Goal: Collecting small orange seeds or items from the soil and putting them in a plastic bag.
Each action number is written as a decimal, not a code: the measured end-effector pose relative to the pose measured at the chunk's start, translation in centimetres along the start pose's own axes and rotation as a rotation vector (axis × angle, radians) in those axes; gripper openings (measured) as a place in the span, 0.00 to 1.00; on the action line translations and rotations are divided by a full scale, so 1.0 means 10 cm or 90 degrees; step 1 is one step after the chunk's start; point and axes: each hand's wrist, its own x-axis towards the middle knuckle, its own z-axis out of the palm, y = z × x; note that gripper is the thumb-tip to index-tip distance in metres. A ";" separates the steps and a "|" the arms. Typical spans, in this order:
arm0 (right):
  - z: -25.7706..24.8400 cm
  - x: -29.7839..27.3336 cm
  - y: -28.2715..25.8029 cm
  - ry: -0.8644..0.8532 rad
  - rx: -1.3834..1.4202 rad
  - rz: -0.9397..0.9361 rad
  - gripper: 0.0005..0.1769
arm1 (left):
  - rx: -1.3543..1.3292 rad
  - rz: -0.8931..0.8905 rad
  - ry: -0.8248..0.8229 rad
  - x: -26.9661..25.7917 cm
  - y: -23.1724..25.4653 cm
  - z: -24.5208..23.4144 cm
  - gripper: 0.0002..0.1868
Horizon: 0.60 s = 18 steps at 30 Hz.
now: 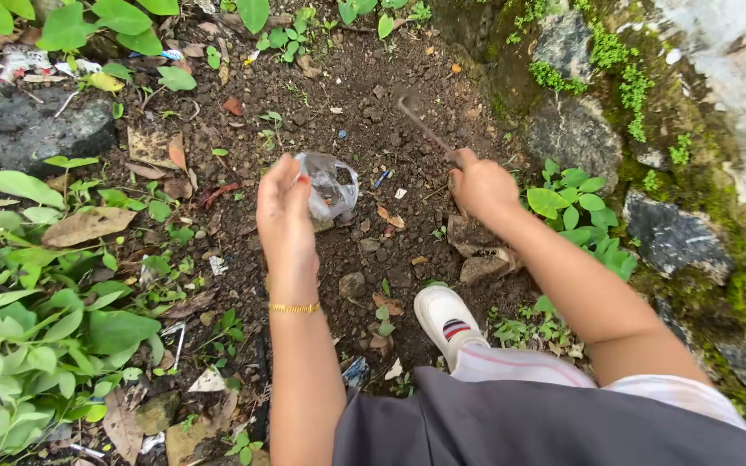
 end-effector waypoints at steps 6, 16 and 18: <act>-0.93 -0.64 -0.16 -0.028 -0.121 0.128 0.19 | -0.026 -0.124 0.002 0.04 0.36 -0.04 0.22; -1.40 -0.97 0.05 0.069 -0.166 0.051 0.19 | -0.023 -0.029 -0.086 -0.02 0.16 0.05 0.24; -1.25 -0.75 0.13 0.062 -0.189 0.004 0.18 | 0.076 -0.039 -0.107 0.02 0.09 0.05 0.24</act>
